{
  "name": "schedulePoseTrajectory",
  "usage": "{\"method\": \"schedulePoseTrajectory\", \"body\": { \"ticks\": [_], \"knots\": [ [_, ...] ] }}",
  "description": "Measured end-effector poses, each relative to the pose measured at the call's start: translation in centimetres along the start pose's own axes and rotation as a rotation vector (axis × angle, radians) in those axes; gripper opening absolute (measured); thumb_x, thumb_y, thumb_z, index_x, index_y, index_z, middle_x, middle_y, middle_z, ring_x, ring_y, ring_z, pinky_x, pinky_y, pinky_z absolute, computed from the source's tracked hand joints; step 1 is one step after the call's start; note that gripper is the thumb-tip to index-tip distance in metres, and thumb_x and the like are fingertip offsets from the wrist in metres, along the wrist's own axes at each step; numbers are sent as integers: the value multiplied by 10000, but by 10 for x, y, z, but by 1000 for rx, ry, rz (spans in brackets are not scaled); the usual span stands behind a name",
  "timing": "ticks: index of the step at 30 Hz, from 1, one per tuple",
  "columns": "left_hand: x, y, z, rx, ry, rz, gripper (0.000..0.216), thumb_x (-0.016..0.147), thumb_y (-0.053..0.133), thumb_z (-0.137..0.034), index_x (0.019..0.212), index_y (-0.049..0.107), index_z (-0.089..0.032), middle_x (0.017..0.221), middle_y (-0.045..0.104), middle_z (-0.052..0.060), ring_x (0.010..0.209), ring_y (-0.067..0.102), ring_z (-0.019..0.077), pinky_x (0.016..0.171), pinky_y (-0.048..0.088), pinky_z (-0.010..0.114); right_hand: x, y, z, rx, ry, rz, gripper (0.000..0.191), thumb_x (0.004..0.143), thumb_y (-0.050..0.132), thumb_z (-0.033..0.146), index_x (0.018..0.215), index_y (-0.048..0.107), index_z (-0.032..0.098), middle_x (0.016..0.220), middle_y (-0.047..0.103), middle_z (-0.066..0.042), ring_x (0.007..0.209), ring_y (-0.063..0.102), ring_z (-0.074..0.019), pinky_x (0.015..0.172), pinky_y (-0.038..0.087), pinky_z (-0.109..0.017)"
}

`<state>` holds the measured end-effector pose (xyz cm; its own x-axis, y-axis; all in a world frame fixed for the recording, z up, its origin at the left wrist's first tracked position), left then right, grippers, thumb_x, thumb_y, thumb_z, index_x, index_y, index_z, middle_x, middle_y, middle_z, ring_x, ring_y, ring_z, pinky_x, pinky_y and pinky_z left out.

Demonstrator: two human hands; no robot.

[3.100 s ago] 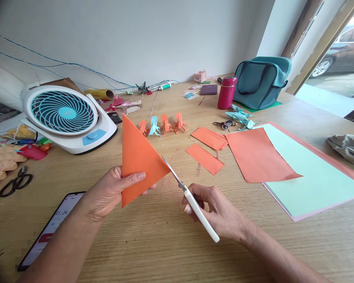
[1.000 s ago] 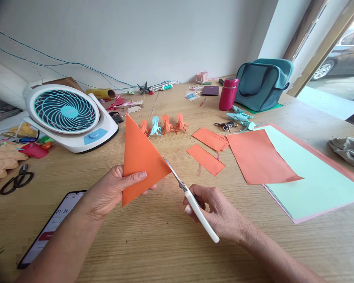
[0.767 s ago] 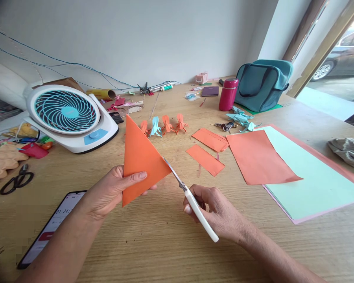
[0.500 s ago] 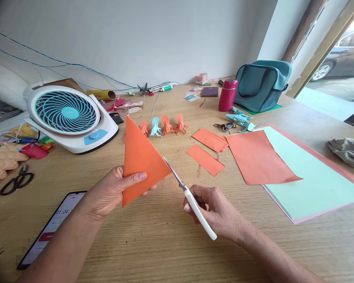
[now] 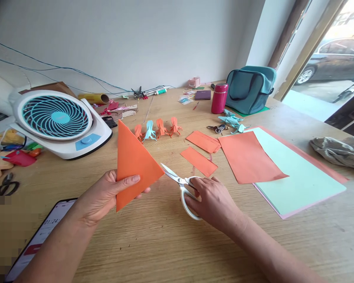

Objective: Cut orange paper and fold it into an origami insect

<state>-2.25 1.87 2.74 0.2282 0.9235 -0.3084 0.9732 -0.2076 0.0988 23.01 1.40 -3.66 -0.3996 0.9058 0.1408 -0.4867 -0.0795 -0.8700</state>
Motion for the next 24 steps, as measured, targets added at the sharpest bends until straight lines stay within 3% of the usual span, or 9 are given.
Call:
{"method": "schedulePoseTrajectory", "body": {
  "ticks": [8, 18, 24],
  "knots": [
    [4, -2, 3, 32, -6, -25, 320, 779, 805, -390, 981, 750, -149, 930, 777, 104, 866, 733, 243, 664, 567, 264, 0, 8, 1, -177, -37, -13, 175, 972, 541, 343, 937, 616, 189, 911, 659, -39, 758, 587, -173, 716, 321, -321],
    [8, -1, 4, -10, -18, -63, 380, 702, 860, -408, 952, 755, -142, 898, 774, 98, 813, 732, 235, 634, 568, 264, 7, 15, -6, -278, 16, -72, 158, 946, 583, 307, 901, 671, 184, 866, 653, -43, 738, 577, -159, 698, 306, -322],
    [9, -2, 7, -1, -19, -49, 385, 715, 850, -420, 970, 754, -148, 927, 780, 101, 821, 735, 230, 646, 565, 257, 10, 9, -17, -194, 22, -94, 205, 966, 553, 356, 919, 692, 213, 927, 658, -67, 867, 607, -194, 755, 416, -299]
  ]
}}
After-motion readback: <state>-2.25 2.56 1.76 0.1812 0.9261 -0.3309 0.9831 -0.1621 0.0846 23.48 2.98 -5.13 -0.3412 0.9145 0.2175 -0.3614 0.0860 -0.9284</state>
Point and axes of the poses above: each hand's wrist, its own x-axis towards the middle knuckle, its own y-axis out of the palm, z = x × y, the point moved 2 cm from there along x, towards the middle knuckle
